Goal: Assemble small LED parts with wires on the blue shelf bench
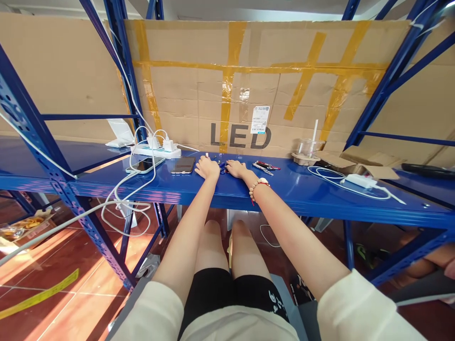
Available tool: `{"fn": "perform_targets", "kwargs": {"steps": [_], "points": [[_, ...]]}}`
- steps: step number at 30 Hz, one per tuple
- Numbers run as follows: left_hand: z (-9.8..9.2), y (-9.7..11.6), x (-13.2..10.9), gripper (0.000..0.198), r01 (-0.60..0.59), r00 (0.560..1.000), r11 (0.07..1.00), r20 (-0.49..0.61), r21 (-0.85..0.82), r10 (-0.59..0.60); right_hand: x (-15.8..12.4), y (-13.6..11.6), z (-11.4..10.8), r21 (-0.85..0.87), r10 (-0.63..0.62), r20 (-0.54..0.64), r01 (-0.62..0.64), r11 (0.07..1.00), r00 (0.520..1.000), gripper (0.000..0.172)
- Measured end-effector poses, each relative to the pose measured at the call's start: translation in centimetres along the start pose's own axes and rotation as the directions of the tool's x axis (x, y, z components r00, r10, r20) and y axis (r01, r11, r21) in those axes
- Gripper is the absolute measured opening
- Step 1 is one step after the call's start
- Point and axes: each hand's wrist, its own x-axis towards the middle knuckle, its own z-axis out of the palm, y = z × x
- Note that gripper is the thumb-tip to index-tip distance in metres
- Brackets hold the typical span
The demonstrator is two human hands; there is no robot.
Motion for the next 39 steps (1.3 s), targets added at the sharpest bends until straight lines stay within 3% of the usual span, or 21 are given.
{"fn": "perform_targets", "kwargs": {"steps": [7, 15, 21, 27, 34, 39], "points": [[0.3, -0.1, 0.3, 0.023, -0.054, 0.996, 0.998, 0.069, 0.03, 0.052, -1.2, -0.4, -0.2, 0.012, 0.034, -0.21, -0.032, 0.999, 0.977, 0.036], [0.5, -0.2, 0.3, 0.024, -0.094, 0.989, 0.993, 0.119, 0.067, 0.086, -1.4, 0.0, -0.3, 0.104, 0.143, -0.313, -0.116, 0.988, 0.939, 0.029], [0.5, -0.2, 0.2, 0.028, -0.111, 0.985, 0.993, 0.136, 0.042, 0.105, -1.2, -0.1, -0.5, 0.154, 0.319, -0.271, -0.286, 0.946, 0.908, 0.024], [0.4, -0.3, 0.4, 0.027, -0.109, 0.984, 0.994, 0.142, 0.03, 0.104, -1.3, 0.2, -0.6, 0.249, 0.401, -0.25, -0.342, 0.906, 0.881, 0.019], [0.7, -0.8, 0.5, 0.023, -0.285, 0.939, 0.959, 0.208, 0.015, 0.275, -1.4, 0.2, -0.7, 0.252, 0.427, -0.223, -0.371, 0.894, 0.876, 0.025], [0.8, -0.9, 0.7, 0.017, -0.316, 0.925, 0.946, 0.201, -0.068, 0.323, -1.6, 0.2, -0.9, 0.278, 0.424, -0.226, -0.359, 0.891, 0.877, 0.021]]}}
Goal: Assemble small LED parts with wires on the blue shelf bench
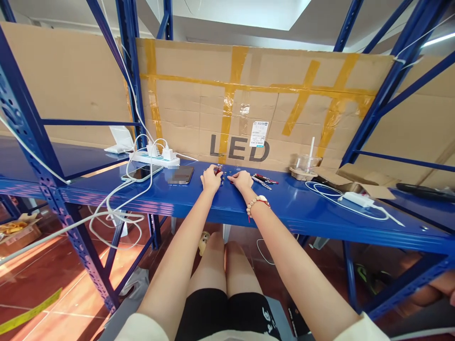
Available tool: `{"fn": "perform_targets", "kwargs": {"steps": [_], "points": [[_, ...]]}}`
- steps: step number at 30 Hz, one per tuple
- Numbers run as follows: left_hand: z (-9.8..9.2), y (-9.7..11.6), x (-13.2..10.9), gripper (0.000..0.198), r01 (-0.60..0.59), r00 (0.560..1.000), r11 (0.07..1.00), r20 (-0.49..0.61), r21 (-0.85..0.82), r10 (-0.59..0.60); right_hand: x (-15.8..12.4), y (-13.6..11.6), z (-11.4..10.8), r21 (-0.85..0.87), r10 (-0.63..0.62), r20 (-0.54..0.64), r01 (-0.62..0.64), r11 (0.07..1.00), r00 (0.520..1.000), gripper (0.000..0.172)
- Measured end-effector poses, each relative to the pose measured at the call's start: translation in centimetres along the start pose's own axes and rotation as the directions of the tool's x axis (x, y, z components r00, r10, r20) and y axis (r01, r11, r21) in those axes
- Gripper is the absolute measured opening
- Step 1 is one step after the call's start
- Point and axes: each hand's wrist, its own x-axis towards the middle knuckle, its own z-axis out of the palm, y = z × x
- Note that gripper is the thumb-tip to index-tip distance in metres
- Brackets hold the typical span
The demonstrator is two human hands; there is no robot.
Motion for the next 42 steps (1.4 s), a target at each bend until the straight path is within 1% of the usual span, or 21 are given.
{"fn": "perform_targets", "kwargs": {"steps": [2, 5, 8, 11, 12, 14, 17, 19, 21, 23, 25, 27, 30, 33, 36, 39, 42], "points": [[-0.1, 0.1, -0.2, 0.018, -0.014, 1.0, 1.0, 0.006, -0.026, 0.014, -0.2, -0.1, -0.2, 0.013, -0.024, -0.003, 0.024, 1.0, 1.0, 0.02], [-0.4, 0.3, -0.5, 0.011, -0.096, 0.995, 0.994, 0.014, -0.055, 0.097, -0.5, -0.3, -0.6, 0.048, -0.076, -0.048, 0.078, 0.996, 0.996, 0.019], [-0.4, 0.4, -0.6, 0.019, -0.168, 0.984, 0.98, 0.034, -0.103, 0.173, -0.9, -0.5, -0.7, 0.057, -0.141, -0.037, 0.143, 0.988, 0.989, 0.015], [-0.3, 0.5, -0.4, 0.025, -0.169, 0.98, 0.975, 0.081, -0.143, 0.181, -0.9, -0.5, -0.5, 0.044, -0.198, -0.001, 0.197, 0.979, 0.98, 0.013], [-0.3, 0.5, -0.4, 0.027, -0.162, 0.982, 0.975, 0.072, -0.15, 0.174, -0.8, -0.5, -0.5, 0.04, -0.2, -0.012, 0.2, 0.979, 0.98, 0.014], [-0.2, 0.5, -0.3, 0.031, -0.131, 0.991, 0.978, 0.0, -0.163, 0.133, -0.7, -0.4, -0.4, 0.034, -0.17, -0.062, 0.172, 0.985, 0.984, 0.02], [-0.4, 0.7, -0.4, 0.032, -0.017, 0.991, 0.984, -0.135, -0.176, -0.007, -0.5, -0.2, -0.4, 0.043, -0.079, -0.132, 0.085, 0.995, 0.988, 0.029], [-0.6, 0.9, -0.7, 0.032, 0.035, 0.986, 0.984, -0.157, -0.174, -0.063, -0.4, -0.2, -0.3, 0.052, -0.081, -0.107, 0.087, 0.995, 0.991, 0.029], [-0.7, 1.2, -1.0, 0.03, 0.003, 0.991, 0.984, -0.134, -0.177, -0.027, -0.5, -0.3, -0.2, 0.044, -0.137, -0.041, 0.139, 0.989, 0.99, 0.026], [-0.7, 1.3, -1.1, 0.028, -0.067, 0.994, 0.979, -0.102, -0.192, 0.048, -0.6, -0.3, -0.2, 0.025, -0.173, 0.017, 0.173, 0.985, 0.985, 0.025], [-0.4, 1.3, -1.1, 0.028, -0.136, 0.989, 0.968, -0.078, -0.209, 0.122, -0.7, -0.4, -0.1, 0.003, -0.166, 0.036, 0.166, 0.986, 0.985, 0.024], [0.0, 1.1, -0.8, 0.034, -0.197, 0.98, 0.953, -0.056, -0.229, 0.189, -0.7, -0.4, -0.1, -0.004, -0.146, 0.045, 0.146, 0.989, 0.988, 0.022], [0.6, 0.7, -0.3, 0.045, -0.238, 0.968, 0.928, 0.003, -0.287, 0.249, -0.5, -0.3, -0.1, 0.01, -0.121, 0.062, 0.121, 0.993, 0.991, 0.021], [0.8, 0.5, -0.1, 0.048, -0.237, 0.964, 0.924, 0.045, -0.301, 0.262, -0.3, -0.3, 0.0, 0.023, -0.164, 0.073, 0.163, 0.986, 0.984, 0.023], [0.5, 0.8, -0.4, 0.047, -0.236, 0.968, 0.94, 0.022, -0.247, 0.249, -0.2, -0.3, 0.1, 0.017, -0.211, 0.082, 0.21, 0.977, 0.974, 0.024], [0.1, 1.1, -0.8, 0.047, -0.182, 0.983, 0.971, -0.008, -0.156, 0.183, -0.4, -0.4, 0.0, 0.01, -0.174, 0.081, 0.174, 0.985, 0.981, 0.022], [0.0, 1.3, -1.1, 0.052, -0.131, 0.99, 0.99, 0.047, -0.053, 0.134, -0.6, -0.5, -0.2, 0.003, -0.135, 0.08, 0.135, 0.991, 0.988, 0.022]]}}
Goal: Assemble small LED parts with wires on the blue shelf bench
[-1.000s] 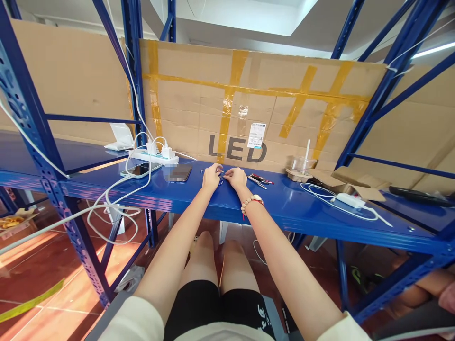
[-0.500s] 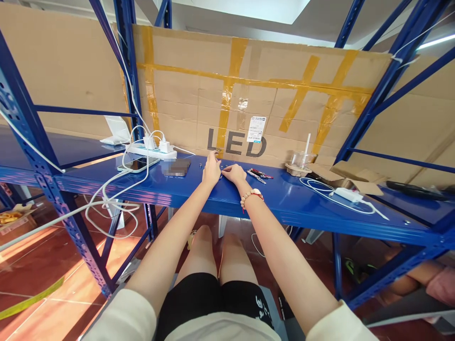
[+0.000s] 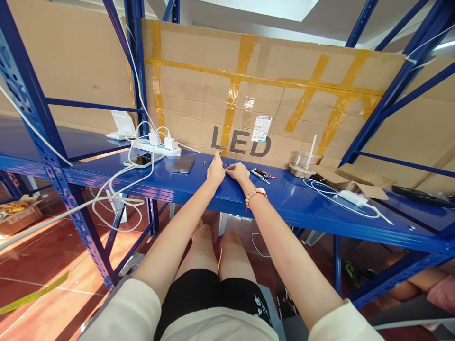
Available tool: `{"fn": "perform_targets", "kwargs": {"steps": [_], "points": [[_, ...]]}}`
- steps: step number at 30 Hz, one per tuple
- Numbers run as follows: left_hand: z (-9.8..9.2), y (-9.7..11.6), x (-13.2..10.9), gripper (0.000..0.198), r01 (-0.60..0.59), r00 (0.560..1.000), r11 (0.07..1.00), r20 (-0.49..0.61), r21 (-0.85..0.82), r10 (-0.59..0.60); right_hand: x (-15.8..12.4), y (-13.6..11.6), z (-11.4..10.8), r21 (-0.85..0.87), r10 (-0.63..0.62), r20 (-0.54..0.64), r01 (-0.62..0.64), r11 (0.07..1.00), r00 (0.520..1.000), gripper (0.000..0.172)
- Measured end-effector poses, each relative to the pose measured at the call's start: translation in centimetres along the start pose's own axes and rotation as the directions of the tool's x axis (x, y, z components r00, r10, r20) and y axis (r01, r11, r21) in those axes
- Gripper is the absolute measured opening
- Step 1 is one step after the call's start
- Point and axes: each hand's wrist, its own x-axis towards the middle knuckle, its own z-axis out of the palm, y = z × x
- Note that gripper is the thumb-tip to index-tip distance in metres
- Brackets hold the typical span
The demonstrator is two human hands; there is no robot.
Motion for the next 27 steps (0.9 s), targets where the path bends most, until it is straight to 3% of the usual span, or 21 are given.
{"fn": "perform_targets", "kwargs": {"steps": [2, 10, 13, 16, 20, 27], "points": [[0.1, 0.0, 0.0, 0.049, -0.015, 0.999, 0.999, 0.046, 0.03, 0.013, -0.1, -0.1, -0.1, 0.005, 0.014, 0.001, -0.014, 1.0, 1.0, 0.022], [0.1, -0.4, 0.8, 0.008, -0.16, 0.98, 0.987, 0.123, 0.001, 0.159, 0.1, 0.2, 0.2, 0.047, 0.029, -0.03, -0.028, 0.999, 0.999, 0.021], [-0.2, -0.2, 0.6, 0.01, -0.134, 0.99, 0.988, 0.053, 0.079, 0.131, 0.1, 0.2, 0.2, 0.171, -0.016, -0.181, 0.048, 0.984, 0.983, 0.022], [-0.4, 0.1, 0.3, 0.017, -0.004, 0.999, 0.978, -0.033, 0.207, 0.011, 0.1, -0.1, 0.1, 0.322, -0.073, -0.336, 0.188, 0.928, 0.939, 0.028], [-0.4, 0.3, 0.2, 0.03, 0.127, 0.992, 0.956, -0.032, 0.266, -0.123, 0.2, -0.7, 0.3, 0.397, -0.189, -0.301, 0.303, 0.866, 0.935, 0.024], [-0.1, -0.1, 0.5, 0.035, 0.017, 0.997, 0.961, 0.071, 0.277, -0.038, 0.9, -0.5, 1.0, 0.498, -0.189, -0.341, 0.348, 0.794, 0.921, 0.023]]}}
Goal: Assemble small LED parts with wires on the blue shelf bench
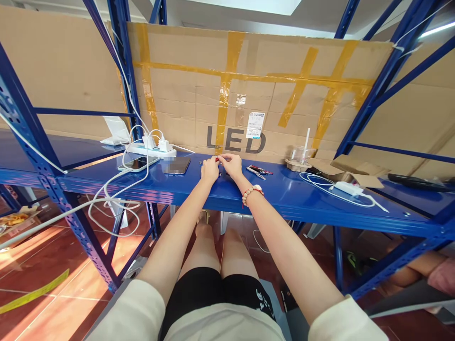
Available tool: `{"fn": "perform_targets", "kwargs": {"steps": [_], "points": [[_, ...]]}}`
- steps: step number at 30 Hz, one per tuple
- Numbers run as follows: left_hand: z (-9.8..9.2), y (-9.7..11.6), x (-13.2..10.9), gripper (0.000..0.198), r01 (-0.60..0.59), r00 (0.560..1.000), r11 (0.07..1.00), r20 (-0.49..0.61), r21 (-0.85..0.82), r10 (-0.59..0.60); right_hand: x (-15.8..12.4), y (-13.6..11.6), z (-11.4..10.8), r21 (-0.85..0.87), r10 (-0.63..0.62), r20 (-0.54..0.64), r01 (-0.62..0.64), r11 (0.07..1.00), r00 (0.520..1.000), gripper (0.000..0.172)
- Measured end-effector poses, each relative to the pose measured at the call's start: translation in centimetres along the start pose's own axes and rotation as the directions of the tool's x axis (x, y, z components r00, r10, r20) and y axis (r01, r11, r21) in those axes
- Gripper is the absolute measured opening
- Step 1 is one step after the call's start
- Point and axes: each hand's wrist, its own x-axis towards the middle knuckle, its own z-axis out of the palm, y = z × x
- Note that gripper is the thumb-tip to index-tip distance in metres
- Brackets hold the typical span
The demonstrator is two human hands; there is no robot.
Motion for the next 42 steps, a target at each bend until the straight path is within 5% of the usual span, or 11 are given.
{"fn": "perform_targets", "kwargs": {"steps": [11, 18, 22, 26, 28, 31, 35, 42], "points": [[0.3, -0.5, 0.3, 0.033, -0.067, 0.997, 0.991, 0.014, -0.112, 0.069, 0.0, 0.5, -0.5, 0.005, 0.048, 0.099, -0.049, 0.999, 0.994, 0.034], [0.5, -0.3, 0.1, 0.032, -0.031, 1.0, 0.999, 0.007, -0.02, 0.031, -0.4, -0.8, -0.4, 0.042, 0.135, 0.188, -0.146, 0.988, 0.973, 0.036], [0.5, 0.1, -0.2, 0.033, 0.035, 0.993, 0.999, -0.111, 0.026, -0.032, 0.1, -0.2, -1.1, 0.061, 0.301, -0.013, -0.3, 0.952, 0.953, 0.039], [0.0, 0.0, -0.2, 0.037, 0.215, 0.942, 0.972, -0.243, -0.096, -0.232, 0.2, 1.1, -1.8, -0.209, 0.492, -0.207, -0.53, 0.822, 0.845, 0.034], [-0.1, -0.2, -0.1, 0.036, 0.247, 0.93, 0.959, -0.244, -0.141, -0.276, 0.1, 1.4, -1.8, -0.347, 0.439, -0.127, -0.454, 0.82, 0.89, 0.03], [0.0, -0.4, -0.1, 0.033, 0.217, 0.948, 0.963, -0.2, -0.16, -0.248, -0.2, 1.3, -1.2, -0.533, 0.258, 0.1, -0.167, 0.829, 0.961, 0.031], [0.2, -0.5, 0.0, 0.033, 0.197, 0.953, 0.963, -0.193, -0.186, -0.232, -0.3, 0.4, -0.4, -0.684, 0.159, 0.275, 0.076, 0.726, 0.948, 0.029], [0.2, -0.5, 0.0, 0.036, 0.203, 0.953, 0.955, -0.182, -0.214, -0.243, -1.2, -1.3, -0.6, -0.817, 0.331, 0.167, -0.058, 0.574, 0.929, 0.042]]}}
